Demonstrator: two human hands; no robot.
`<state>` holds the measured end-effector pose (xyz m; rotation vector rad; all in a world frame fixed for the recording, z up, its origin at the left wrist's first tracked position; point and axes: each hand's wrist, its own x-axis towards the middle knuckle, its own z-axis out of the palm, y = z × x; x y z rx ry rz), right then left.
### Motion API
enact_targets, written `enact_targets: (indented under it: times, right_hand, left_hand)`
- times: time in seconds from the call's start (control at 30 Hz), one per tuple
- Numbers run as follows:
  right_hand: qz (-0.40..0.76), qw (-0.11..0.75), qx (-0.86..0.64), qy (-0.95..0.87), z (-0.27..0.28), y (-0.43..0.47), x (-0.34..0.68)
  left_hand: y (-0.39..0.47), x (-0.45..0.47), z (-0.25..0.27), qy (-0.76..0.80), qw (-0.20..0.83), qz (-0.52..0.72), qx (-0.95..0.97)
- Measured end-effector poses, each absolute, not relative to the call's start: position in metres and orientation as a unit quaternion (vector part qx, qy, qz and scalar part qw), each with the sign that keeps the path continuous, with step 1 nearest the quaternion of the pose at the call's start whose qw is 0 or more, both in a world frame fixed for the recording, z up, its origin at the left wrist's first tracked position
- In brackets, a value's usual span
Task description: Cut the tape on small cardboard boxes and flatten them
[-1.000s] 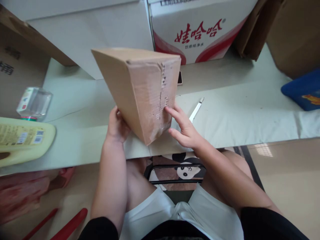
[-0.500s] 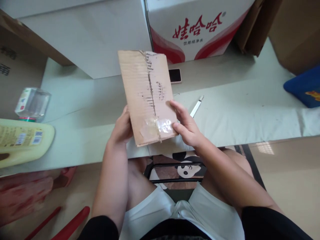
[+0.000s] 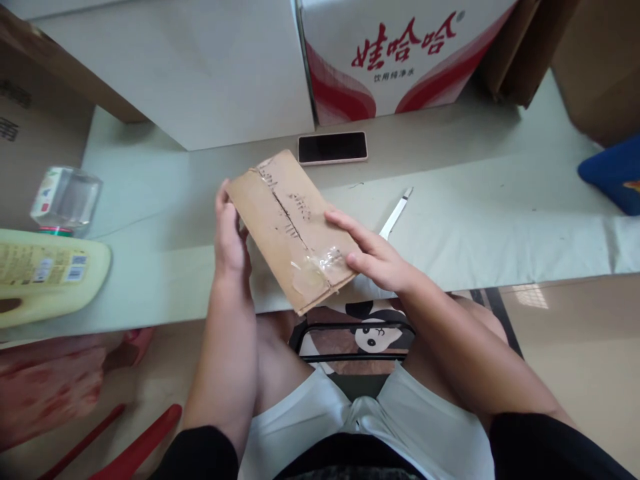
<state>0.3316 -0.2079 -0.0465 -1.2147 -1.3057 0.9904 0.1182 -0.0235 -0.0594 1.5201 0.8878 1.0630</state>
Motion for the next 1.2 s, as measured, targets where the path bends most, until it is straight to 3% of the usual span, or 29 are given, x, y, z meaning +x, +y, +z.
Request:
enact_targets:
  times: [0.33,0.7,0.83,0.93,1.0,1.07,1.13,1.2]
  right_hand:
    - [0.416,0.526,-0.495,-0.552,-0.047,-0.209,0.332]
    - [0.42,0.519,-0.517,-0.536,-0.04,-0.211,0.331]
    - [0.45,0.556,-0.55,-0.431,-0.036,-0.21,0.333]
    - [0.378,0.56,-0.662,-0.325,-0.035,-0.21,0.345]
    - [0.296,0.478,-0.767,-0.31,-0.036,-0.21,0.355]
    - [0.246,0.319,-0.851,-0.336,-0.038,-0.209,0.363]
    - [0.229,0.16,-0.885,-0.372,-0.039,-0.209,0.365]
    - [0.227,0.075,-0.888,-0.394,-0.039,-0.207,0.364]
  left_hand:
    - [-0.033,0.137,-0.065,0.329,0.472,0.454,0.68]
    - [-0.039,0.142,-0.067,0.314,0.497,0.493,0.641]
    - [-0.037,0.142,-0.072,0.283,0.518,0.524,0.614]
    - [-0.036,0.142,-0.074,0.269,0.517,0.539,0.608]
    - [-0.036,0.142,-0.075,0.267,0.515,0.544,0.607]
    - [-0.036,0.142,-0.074,0.266,0.518,0.545,0.603]
    - [-0.035,0.142,-0.074,0.266,0.52,0.543,0.603]
    - [-0.034,0.141,-0.074,0.266,0.518,0.542,0.606]
